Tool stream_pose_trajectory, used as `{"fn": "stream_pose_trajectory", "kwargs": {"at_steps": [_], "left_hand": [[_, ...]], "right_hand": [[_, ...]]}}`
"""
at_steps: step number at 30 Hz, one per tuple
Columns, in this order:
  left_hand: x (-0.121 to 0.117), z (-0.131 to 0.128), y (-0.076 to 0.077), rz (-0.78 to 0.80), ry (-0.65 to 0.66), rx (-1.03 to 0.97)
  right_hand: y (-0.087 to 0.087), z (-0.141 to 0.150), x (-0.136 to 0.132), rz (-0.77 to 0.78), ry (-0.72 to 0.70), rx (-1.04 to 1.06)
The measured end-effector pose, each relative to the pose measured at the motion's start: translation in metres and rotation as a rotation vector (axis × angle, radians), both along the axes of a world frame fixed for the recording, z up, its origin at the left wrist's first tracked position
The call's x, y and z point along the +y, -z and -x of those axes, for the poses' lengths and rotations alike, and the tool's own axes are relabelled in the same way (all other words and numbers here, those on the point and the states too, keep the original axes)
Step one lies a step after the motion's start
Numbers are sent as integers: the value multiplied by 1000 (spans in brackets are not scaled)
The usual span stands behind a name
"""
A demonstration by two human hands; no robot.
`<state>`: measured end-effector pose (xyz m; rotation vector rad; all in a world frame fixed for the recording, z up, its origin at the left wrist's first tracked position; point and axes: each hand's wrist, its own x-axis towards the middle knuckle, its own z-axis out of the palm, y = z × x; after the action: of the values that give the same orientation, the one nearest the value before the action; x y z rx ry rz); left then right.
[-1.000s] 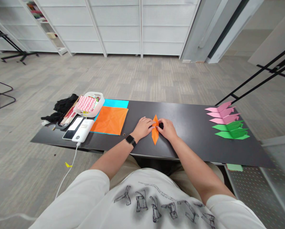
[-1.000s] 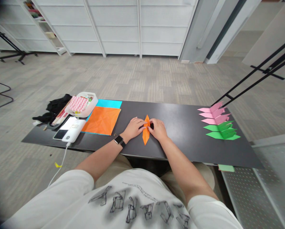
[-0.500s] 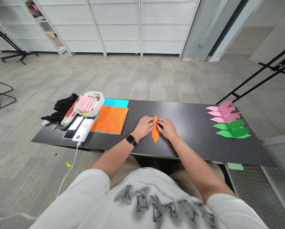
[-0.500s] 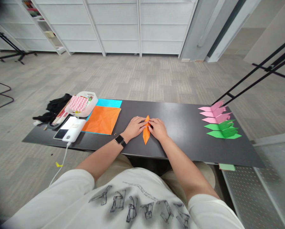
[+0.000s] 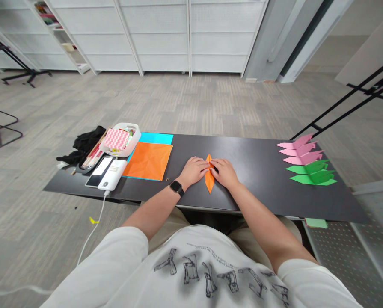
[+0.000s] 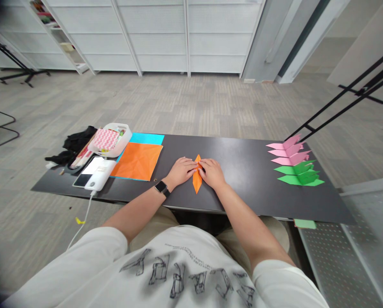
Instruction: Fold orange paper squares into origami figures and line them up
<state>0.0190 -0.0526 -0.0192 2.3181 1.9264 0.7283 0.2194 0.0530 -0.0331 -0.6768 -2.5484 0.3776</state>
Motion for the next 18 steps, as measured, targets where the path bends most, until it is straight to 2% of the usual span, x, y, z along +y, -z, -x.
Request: {"fn": "stream_pose_trajectory", "kwargs": {"at_steps": [18], "left_hand": [[-1, 0, -5, 73, -24, -119]], "right_hand": [[0, 1, 2, 39, 31, -63]]}}
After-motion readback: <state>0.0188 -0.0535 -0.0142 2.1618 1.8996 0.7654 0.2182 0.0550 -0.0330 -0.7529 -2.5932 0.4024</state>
